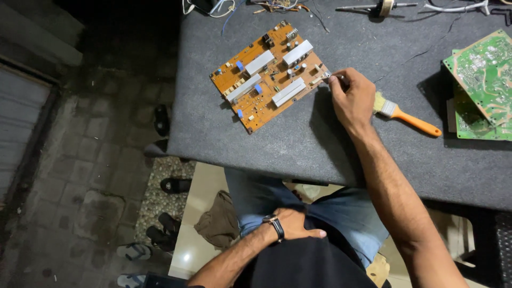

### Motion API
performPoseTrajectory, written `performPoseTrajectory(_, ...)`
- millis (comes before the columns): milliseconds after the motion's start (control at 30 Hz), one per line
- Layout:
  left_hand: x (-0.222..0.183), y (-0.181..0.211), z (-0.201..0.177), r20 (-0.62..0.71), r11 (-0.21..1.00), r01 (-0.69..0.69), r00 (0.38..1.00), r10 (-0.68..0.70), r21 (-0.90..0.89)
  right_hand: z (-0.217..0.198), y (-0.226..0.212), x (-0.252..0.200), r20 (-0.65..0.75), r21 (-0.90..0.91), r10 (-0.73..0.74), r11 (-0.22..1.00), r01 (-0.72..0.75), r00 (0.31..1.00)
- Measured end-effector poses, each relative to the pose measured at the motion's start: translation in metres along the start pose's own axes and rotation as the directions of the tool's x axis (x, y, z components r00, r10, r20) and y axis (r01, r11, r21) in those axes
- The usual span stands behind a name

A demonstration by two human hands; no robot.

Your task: Cleaning a circuit board with a brush on a repair bench

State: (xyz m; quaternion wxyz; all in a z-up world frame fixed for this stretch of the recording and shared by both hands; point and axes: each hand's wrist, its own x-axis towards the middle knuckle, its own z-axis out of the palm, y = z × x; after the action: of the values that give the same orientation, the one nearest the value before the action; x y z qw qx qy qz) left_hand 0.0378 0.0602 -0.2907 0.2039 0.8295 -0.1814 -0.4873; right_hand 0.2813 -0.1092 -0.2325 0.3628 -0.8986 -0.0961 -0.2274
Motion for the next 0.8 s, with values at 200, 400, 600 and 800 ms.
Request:
performPoseTrajectory(200,0.001,-0.002,0.0,0.048,0.999,-0.021,0.999,0.02,0.029,0.003,0.002,-0.001,0.01,-0.026,-0.033,0.999,0.033,0.999)
performPoseTrajectory(400,-0.007,0.012,-0.012,0.092,0.999,0.043,0.995,-0.045,0.022,0.006,0.007,0.0,-0.04,-0.123,0.054,0.991,-0.058,0.998)
performPoseTrajectory(600,-0.001,0.004,-0.016,0.062,1.0,-0.021,0.998,0.021,-0.006,0.002,0.006,0.004,-0.02,-0.126,0.066,0.99,-0.068,0.998)
performPoseTrajectory(800,-0.002,0.009,-0.01,0.038,0.999,-0.003,0.999,0.001,0.037,0.0,0.003,0.004,0.002,-0.092,0.068,0.993,-0.067,0.998)
